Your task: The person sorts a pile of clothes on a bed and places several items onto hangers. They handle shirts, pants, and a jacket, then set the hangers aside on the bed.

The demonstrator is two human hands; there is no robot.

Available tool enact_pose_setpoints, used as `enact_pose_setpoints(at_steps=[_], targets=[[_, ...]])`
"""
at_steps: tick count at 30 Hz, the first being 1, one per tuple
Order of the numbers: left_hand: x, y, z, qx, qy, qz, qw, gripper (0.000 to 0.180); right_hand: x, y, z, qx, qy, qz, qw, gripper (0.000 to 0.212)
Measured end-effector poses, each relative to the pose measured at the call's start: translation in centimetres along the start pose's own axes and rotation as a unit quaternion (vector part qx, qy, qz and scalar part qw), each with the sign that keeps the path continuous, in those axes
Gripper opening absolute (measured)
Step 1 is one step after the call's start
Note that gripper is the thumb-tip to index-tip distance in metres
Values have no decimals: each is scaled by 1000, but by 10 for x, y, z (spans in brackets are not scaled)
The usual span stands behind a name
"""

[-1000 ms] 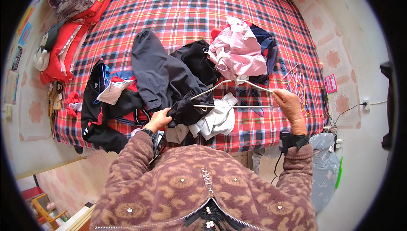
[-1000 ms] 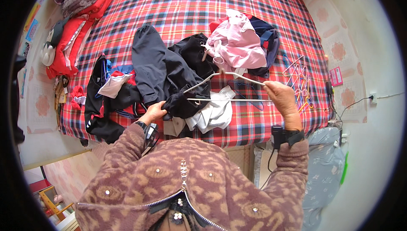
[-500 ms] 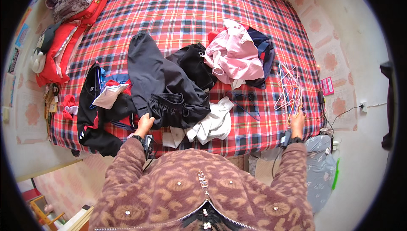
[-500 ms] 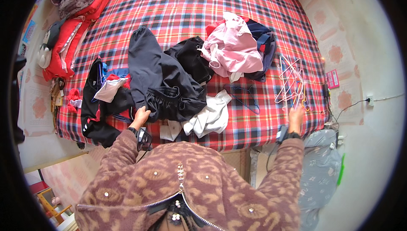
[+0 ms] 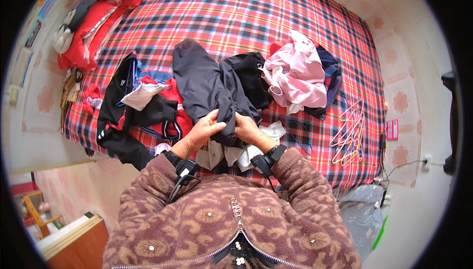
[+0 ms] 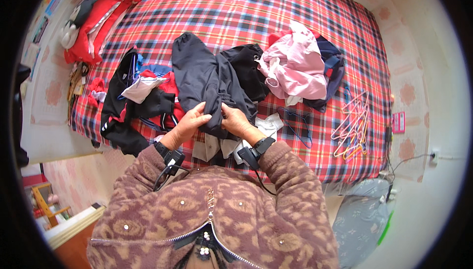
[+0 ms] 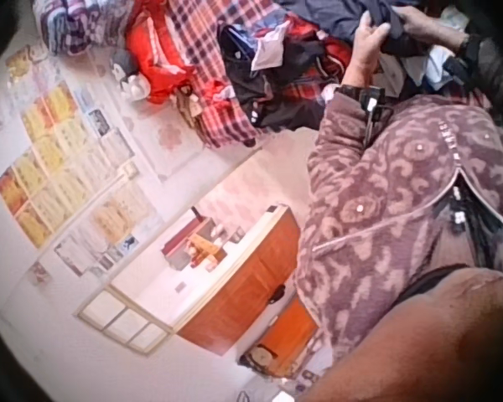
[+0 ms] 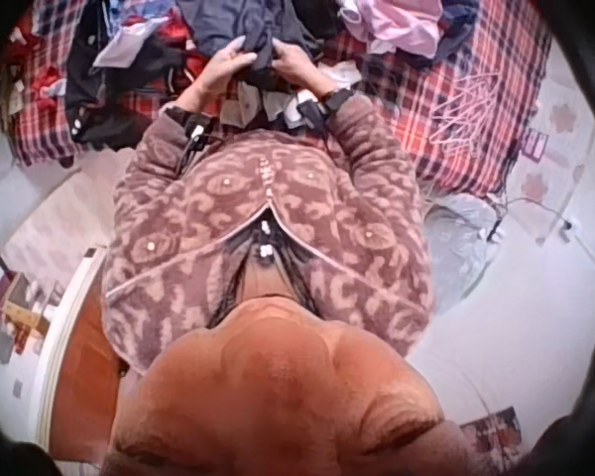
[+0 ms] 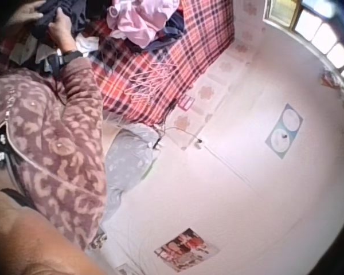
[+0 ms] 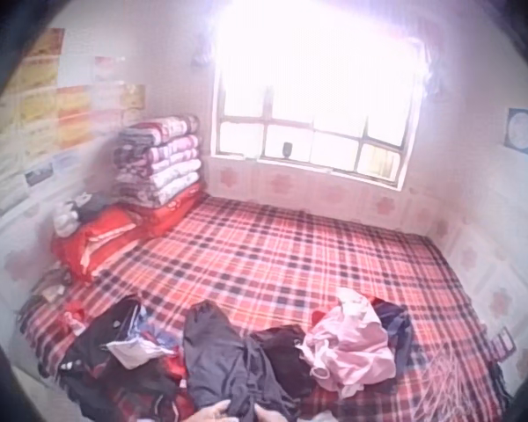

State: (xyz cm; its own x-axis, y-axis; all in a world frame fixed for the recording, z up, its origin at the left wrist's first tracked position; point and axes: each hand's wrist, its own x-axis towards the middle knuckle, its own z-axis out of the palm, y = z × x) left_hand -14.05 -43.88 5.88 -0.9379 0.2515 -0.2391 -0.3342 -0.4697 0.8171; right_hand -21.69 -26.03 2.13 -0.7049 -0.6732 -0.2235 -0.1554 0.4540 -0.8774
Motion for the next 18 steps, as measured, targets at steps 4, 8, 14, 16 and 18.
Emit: enact_pose_setpoints(at_steps=[4,8,14,16,18], targets=[[-31,-3,-33,4,106,-2,994,54,41,-2,-36,189,80,71,976,17],[-58,-31,-64,8,162,-68,984,52,92,-62,-175,-473,313,-62,821,22],[-69,-71,-85,11,233,-137,963,43,72,-156,-253,-283,576,-275,716,27],[-69,-80,-92,13,256,-144,956,41,76,-123,-236,-197,544,-271,769,28],[-73,-88,-99,34,273,-138,951,39,93,-52,-204,-327,482,-274,765,25]])
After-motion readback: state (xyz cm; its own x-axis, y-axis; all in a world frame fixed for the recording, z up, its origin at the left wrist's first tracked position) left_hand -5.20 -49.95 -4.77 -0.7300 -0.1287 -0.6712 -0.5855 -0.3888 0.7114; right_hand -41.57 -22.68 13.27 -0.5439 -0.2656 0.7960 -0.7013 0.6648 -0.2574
